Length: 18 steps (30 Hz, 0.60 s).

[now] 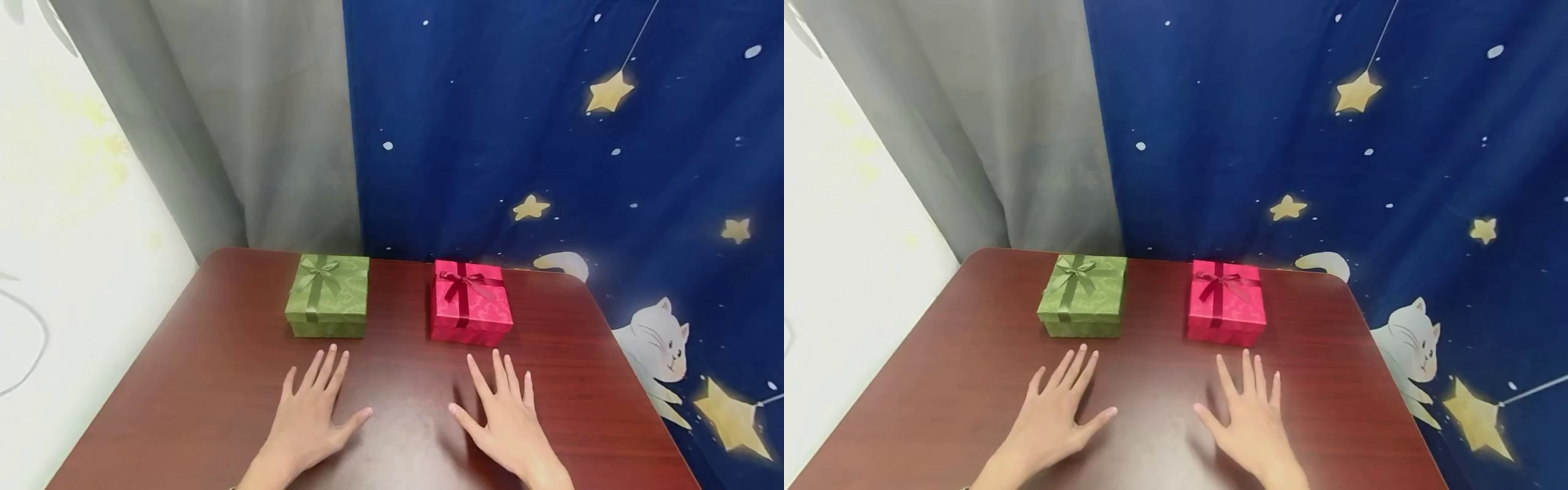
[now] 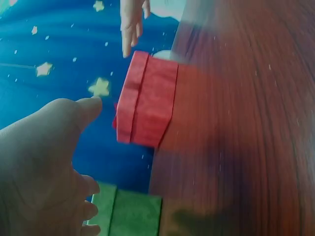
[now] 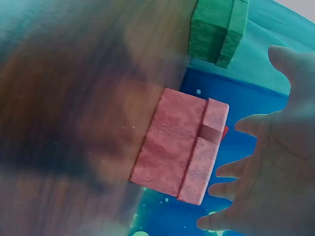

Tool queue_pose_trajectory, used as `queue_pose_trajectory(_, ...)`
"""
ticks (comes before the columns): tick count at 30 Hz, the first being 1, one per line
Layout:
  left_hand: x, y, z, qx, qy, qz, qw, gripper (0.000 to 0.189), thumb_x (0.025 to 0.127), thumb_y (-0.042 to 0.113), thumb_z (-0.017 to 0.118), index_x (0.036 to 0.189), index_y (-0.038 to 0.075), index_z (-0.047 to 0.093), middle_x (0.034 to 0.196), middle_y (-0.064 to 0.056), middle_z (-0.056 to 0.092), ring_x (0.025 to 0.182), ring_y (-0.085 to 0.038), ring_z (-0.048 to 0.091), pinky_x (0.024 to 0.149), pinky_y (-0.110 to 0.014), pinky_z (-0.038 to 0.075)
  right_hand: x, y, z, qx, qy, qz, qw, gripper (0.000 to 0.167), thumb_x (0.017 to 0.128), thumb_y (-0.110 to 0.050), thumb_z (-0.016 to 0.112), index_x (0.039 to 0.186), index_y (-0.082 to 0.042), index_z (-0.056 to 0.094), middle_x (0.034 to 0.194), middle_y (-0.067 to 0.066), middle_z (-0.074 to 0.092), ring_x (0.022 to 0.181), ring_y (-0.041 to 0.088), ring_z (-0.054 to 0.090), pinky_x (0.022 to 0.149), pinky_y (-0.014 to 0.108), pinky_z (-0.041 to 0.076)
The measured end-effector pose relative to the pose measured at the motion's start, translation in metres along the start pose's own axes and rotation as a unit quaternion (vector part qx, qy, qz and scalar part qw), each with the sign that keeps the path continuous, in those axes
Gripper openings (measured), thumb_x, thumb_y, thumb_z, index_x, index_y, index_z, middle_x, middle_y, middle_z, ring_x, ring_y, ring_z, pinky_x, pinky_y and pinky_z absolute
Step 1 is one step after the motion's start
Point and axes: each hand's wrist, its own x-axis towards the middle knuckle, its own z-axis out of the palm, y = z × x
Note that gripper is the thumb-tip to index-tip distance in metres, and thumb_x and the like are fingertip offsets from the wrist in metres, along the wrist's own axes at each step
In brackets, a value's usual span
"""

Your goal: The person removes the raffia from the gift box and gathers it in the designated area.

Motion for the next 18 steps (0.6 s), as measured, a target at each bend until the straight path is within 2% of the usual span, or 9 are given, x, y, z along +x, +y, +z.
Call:
queue_pose_trajectory(4,0.017,0.018,0.006,-0.013,0.000,0.045,0.9989,0.099,0.091,0.078,0.051,0.161,0.009,0.037,0.165,-0.010,0.035,0.151,-0.029,0.036,0.112,-0.060,0.038,0.009,0.002,-0.006,0.001,0.017,0.001,0.9999,0.088,0.093,-0.069,0.060,0.163,-0.022,0.036,0.166,0.028,0.024,0.153,0.050,0.015,0.116,0.075,0.007)
queue_pose_trajectory(8,0.051,0.042,0.006,-0.035,-0.013,0.089,0.9953,0.101,0.092,0.078,0.050,0.162,0.008,0.032,0.166,-0.009,0.033,0.151,-0.025,0.036,0.110,-0.052,0.044,0.028,0.007,-0.018,0.008,0.033,-0.003,0.9994,0.088,0.094,-0.066,0.061,0.163,-0.018,0.035,0.166,0.030,0.021,0.154,0.051,0.011,0.116,0.075,0.005)
queue_pose_trajectory(13,0.114,0.066,0.000,-0.076,-0.022,0.118,0.9898,0.097,0.096,0.071,0.051,0.163,0.004,0.029,0.167,-0.013,0.030,0.153,-0.027,0.032,0.113,-0.049,0.043,0.065,0.022,-0.037,0.026,0.034,-0.004,0.9991,0.088,0.097,-0.063,0.058,0.165,-0.017,0.028,0.167,0.029,0.015,0.155,0.051,0.004,0.118,0.073,0.002)
queue_pose_trajectory(15,0.143,0.069,0.001,-0.081,-0.021,0.115,0.9898,0.091,0.100,0.065,0.049,0.162,0.002,0.029,0.167,-0.014,0.029,0.153,-0.027,0.031,0.113,-0.049,0.043,0.083,0.031,-0.043,0.035,0.029,-0.003,0.9990,0.087,0.098,-0.062,0.056,0.166,-0.017,0.026,0.168,0.029,0.013,0.155,0.050,0.004,0.119,0.072,0.002)
queue_pose_trajectory(18,0.183,0.064,0.007,-0.090,-0.022,0.094,0.9913,0.077,0.107,0.051,0.046,0.161,-0.001,0.030,0.166,-0.018,0.031,0.152,-0.029,0.033,0.114,-0.047,0.042,0.110,0.045,-0.049,0.070,0.013,0.008,0.9975,0.083,0.101,-0.059,0.052,0.166,-0.016,0.022,0.168,0.028,0.013,0.155,0.050,0.006,0.119,0.072,0.007)
